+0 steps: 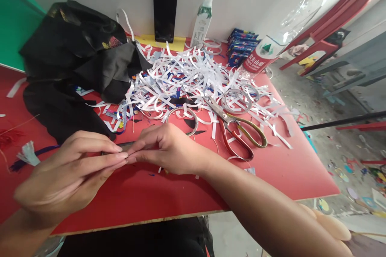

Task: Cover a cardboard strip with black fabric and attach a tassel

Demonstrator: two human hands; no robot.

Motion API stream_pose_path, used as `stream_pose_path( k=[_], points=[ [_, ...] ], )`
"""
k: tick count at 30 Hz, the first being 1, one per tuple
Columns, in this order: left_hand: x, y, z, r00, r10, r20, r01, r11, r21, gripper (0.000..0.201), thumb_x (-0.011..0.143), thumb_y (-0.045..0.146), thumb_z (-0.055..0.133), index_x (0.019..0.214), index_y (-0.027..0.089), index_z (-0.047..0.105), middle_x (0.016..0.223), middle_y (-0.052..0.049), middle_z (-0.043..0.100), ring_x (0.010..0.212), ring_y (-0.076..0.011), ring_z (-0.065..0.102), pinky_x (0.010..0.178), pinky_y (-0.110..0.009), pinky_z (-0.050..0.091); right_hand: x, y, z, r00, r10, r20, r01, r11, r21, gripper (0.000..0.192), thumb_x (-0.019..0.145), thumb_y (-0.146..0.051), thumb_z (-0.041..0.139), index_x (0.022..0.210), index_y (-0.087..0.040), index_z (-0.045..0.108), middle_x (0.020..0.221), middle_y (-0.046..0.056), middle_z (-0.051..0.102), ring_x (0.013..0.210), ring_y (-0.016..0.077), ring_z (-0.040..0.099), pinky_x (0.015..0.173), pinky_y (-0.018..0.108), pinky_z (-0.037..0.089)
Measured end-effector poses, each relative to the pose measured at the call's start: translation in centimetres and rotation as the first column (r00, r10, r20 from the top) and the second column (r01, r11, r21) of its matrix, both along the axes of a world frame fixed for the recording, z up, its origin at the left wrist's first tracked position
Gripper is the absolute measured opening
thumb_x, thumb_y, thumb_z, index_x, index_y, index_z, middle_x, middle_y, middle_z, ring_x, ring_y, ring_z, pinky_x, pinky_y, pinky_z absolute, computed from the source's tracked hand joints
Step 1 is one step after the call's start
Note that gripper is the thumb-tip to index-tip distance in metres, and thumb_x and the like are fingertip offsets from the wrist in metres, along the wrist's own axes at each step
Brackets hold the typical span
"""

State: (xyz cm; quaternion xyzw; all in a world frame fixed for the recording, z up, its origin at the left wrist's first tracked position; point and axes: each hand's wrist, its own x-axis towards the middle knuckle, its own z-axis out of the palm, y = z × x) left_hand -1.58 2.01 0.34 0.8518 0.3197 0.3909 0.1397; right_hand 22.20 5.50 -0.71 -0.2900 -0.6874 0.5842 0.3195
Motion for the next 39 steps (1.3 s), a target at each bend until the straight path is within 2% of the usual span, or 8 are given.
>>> stream_pose_path(
  k=[5,10,15,20,25,29,32,39],
  points=[
    [-0.1,0.2,-0.7,0.997,0.055,0.06,-0.057,0.998,0.02,0.032,0.1,0.009,0.07,0.13,0.018,0.066,0.115,-0.008,0.072,0.104,-0.018,0.07,0.092,-0.031,0.06,1.3,0.8,1.3,0.983,-0.169,0.076,0.157,0.976,0.15,0.01,0.09,-0.031,0.088,0.087,-0.021,0.087,0.082,0.005,0.081,0.076,0.0155,0.072,0.073,0.029,0.058],
    [-0.2,0.5,-1.6,0.998,0.039,0.053,-0.04,0.999,0.018,0.032,0.099,0.012,0.072,0.13,0.013,0.065,0.117,-0.012,0.073,0.107,-0.0212,0.07,0.093,-0.033,0.061,5.2,5.8,5.0,0.716,-0.641,0.277,0.516,0.753,0.408,0.014,0.081,-0.034,0.091,0.078,-0.021,0.085,0.076,0.005,0.079,0.061,0.0153,0.062,0.058,0.032,0.05],
    [0.2,0.2,-2.2,0.998,0.049,0.038,-0.05,0.999,0.02,0.024,0.1,0.017,0.069,0.123,0.018,0.068,0.114,-0.013,0.076,0.102,-0.024,0.074,0.088,-0.036,0.064,6.3,17.2,7.2,0.45,-0.78,0.435,0.413,0.614,0.673,0.014,0.088,-0.026,0.081,0.091,-0.013,0.085,0.078,0.009,0.078,0.071,0.0213,0.068,0.07,0.037,0.054],
    [0.6,0.2,-2.3,0.997,0.042,0.072,-0.047,0.997,0.061,0.015,0.101,0.017,0.063,0.114,0.017,0.068,0.102,-0.012,0.076,0.09,-0.0235,0.073,0.078,-0.036,0.062,3.0,24.5,8.5,0.29,-0.785,0.547,0.157,0.603,0.782,0.028,0.091,-0.01,0.069,0.117,-0.007,0.08,0.117,0.021,0.081,0.109,0.0327,0.073,0.096,0.048,0.051],
    [0.7,0.3,-1.7,0.999,-0.006,0.038,0.001,0.991,0.133,0.01,0.1,0.015,0.061,0.108,0.015,0.066,0.097,-0.013,0.077,0.083,-0.0239,0.072,0.072,-0.037,0.06,-5.6,20.5,10.7,0.473,-0.767,0.433,-0.007,0.488,0.873,0.033,0.105,-0.021,0.059,0.134,-0.019,0.074,0.145,0.011,0.071,0.137,0.0307,0.057,0.112,0.044,0.039],
    [0.8,0.0,-1.2,0.997,-0.081,0.01,0.077,0.977,0.2,0.012,0.099,0.017,0.058,0.091,0.016,0.066,0.082,-0.01,0.073,0.073,-0.0225,0.069,0.067,-0.037,0.057,-14.9,12.9,9.9,0.817,-0.166,0.552,-0.273,0.733,0.624,0.024,0.101,-0.046,0.071,0.094,-0.024,0.077,0.099,-0.001,0.081,0.087,0.0161,0.068,0.073,0.029,0.052],
    [0.9,-0.6,-1.1,0.989,-0.13,-0.072,0.144,0.963,0.229,0.028,0.098,0.02,0.057,0.07,0.02,0.061,0.061,-0.002,0.06,0.057,-0.0188,0.059,0.056,-0.035,0.047,-19.9,8.7,7.5,0.656,0.131,0.743,-0.496,0.817,0.294,0.05,0.087,-0.07,0.077,0.074,-0.023,0.067,0.089,0.002,0.08,0.076,0.0178,0.069,0.059,0.028,0.052],
    [0.4,-1.2,-1.8,0.987,-0.117,-0.112,0.143,0.954,0.262,0.034,0.097,0.024,0.054,0.063,0.021,0.058,0.058,0.0,0.056,0.051,-0.0166,0.05,0.05,-0.035,0.033,-22.8,6.2,4.0,0.529,0.175,0.83,-0.553,0.813,0.181,0.034,0.079,-0.051,0.089,0.085,-0.023,0.072,0.104,0.006,0.084,0.088,0.0255,0.076,0.07,0.035,0.062]
  ],
)
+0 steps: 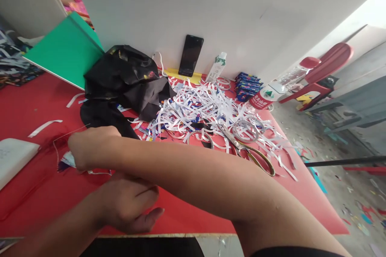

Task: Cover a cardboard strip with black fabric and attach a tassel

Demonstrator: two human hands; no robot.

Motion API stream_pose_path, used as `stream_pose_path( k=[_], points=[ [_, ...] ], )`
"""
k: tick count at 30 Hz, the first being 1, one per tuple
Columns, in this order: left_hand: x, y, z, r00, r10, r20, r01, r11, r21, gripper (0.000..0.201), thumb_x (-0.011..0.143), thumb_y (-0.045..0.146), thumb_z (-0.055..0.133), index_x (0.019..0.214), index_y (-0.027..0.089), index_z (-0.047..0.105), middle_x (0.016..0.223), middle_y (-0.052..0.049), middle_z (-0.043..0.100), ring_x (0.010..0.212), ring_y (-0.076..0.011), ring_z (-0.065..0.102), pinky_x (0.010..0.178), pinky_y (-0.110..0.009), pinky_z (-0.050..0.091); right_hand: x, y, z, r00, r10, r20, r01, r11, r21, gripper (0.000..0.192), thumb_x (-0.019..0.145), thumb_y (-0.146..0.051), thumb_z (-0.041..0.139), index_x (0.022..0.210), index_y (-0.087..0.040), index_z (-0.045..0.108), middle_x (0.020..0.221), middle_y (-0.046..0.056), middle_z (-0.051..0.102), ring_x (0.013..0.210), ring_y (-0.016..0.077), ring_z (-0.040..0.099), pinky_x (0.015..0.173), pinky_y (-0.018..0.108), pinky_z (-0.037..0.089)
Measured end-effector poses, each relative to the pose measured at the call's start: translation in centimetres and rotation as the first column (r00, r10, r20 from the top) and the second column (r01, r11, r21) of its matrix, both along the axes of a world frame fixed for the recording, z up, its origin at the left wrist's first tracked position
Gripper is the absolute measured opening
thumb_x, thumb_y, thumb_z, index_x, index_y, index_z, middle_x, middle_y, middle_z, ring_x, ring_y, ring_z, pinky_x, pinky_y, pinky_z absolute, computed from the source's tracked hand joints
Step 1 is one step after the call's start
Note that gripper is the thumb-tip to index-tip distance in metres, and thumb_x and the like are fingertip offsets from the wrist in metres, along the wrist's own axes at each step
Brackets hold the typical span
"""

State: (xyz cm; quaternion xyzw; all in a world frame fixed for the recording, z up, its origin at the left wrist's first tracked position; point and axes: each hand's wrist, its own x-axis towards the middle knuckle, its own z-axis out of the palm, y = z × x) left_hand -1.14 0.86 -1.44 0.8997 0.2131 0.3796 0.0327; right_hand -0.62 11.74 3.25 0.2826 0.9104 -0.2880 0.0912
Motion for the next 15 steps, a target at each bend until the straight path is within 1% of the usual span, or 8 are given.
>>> stream_pose_path(
  k=[3,5,6,7,9,12,14,15],
  points=[
    [-0.2,0.0,-0.2,1.0,0.011,-0.02,-0.011,1.0,0.021,0.031,0.095,0.025,0.056,0.065,0.021,0.06,0.059,0.0,0.056,0.053,-0.0163,0.05,0.05,-0.033,0.033,0.1,-0.4,0.5,0.999,0.035,0.003,-0.034,0.997,-0.062,0.026,0.086,-0.043,0.081,0.087,-0.02,0.07,0.11,0.01,0.082,0.092,0.0293,0.076,0.066,0.037,0.063],
    [-0.3,0.0,-0.2,0.999,0.022,-0.027,-0.021,0.999,0.041,0.031,0.095,0.026,0.055,0.065,0.02,0.061,0.059,0.0,0.055,0.054,-0.0165,0.049,0.051,-0.033,0.034,0.3,-0.6,1.2,0.998,0.065,-0.002,-0.065,0.995,-0.077,0.012,0.087,-0.028,0.074,0.083,-0.02,0.066,0.109,0.009,0.081,0.09,0.0278,0.074,0.062,0.035,0.06],
    [-0.3,0.1,-0.1,0.999,0.027,-0.028,-0.026,0.999,0.043,0.032,0.096,0.026,0.055,0.065,0.02,0.061,0.059,0.0,0.054,0.055,-0.0167,0.048,0.052,-0.033,0.034,0.4,-0.7,1.5,0.996,0.086,-0.019,-0.088,0.992,-0.086,0.009,0.085,-0.021,0.071,0.08,-0.021,0.064,0.107,0.008,0.08,0.087,0.026,0.073,0.06,0.034,0.058],
    [-0.3,0.1,0.0,0.999,0.03,-0.027,-0.029,0.999,0.041,0.032,0.096,0.027,0.055,0.065,0.02,0.061,0.06,0.0,0.054,0.055,-0.0171,0.048,0.053,-0.033,0.035,0.5,-0.7,1.9,0.993,0.104,-0.047,-0.108,0.99,-0.096,0.01,0.084,-0.017,0.068,0.077,-0.021,0.062,0.103,0.007,0.08,0.084,0.0244,0.072,0.058,0.032,0.055],
    [-0.3,0.2,0.2,0.999,0.022,-0.033,-0.021,0.999,0.027,0.031,0.096,0.026,0.055,0.066,0.021,0.059,0.061,-0.001,0.056,0.058,-0.018,0.05,0.054,-0.034,0.036,0.9,-0.6,2.6,0.984,0.107,-0.142,-0.124,0.985,-0.117,0.015,0.086,-0.018,0.064,0.073,-0.021,0.059,0.09,0.005,0.077,0.075,0.0215,0.069,0.056,0.031,0.05],
    [-0.2,0.5,0.5,1.0,-0.016,-0.023,0.016,1.0,0.008,0.033,0.095,0.023,0.054,0.062,0.022,0.055,0.06,-0.001,0.054,0.058,-0.0181,0.049,0.054,-0.035,0.035,1.7,-0.1,3.5,0.926,-0.004,-0.378,-0.085,0.972,-0.218,0.016,0.091,-0.021,0.067,0.076,-0.021,0.061,0.079,0.001,0.072,0.073,0.0161,0.066,0.061,0.026,0.05],
    [-0.1,0.7,0.6,0.999,-0.031,-0.014,0.031,0.999,-0.006,0.032,0.094,0.021,0.055,0.062,0.022,0.053,0.059,0.0,0.052,0.057,-0.0177,0.048,0.053,-0.036,0.034,2.2,0.5,3.5,0.843,-0.141,-0.52,-0.047,0.942,-0.331,0.011,0.089,-0.019,0.071,0.084,-0.021,0.061,0.077,-0.003,0.07,0.073,0.0129,0.066,0.063,0.022,0.05],
    [0.0,0.8,0.6,0.999,-0.036,-0.009,0.036,0.999,-0.01,0.031,0.094,0.021,0.056,0.063,0.022,0.054,0.058,0.0,0.052,0.056,-0.0177,0.048,0.052,-0.035,0.034,2.3,0.8,3.3,0.804,-0.212,-0.555,-0.028,0.919,-0.392,0.012,0.087,-0.018,0.072,0.087,-0.021,0.061,0.074,-0.005,0.068,0.071,0.0121,0.065,0.063,0.021,0.05]
  ],
)
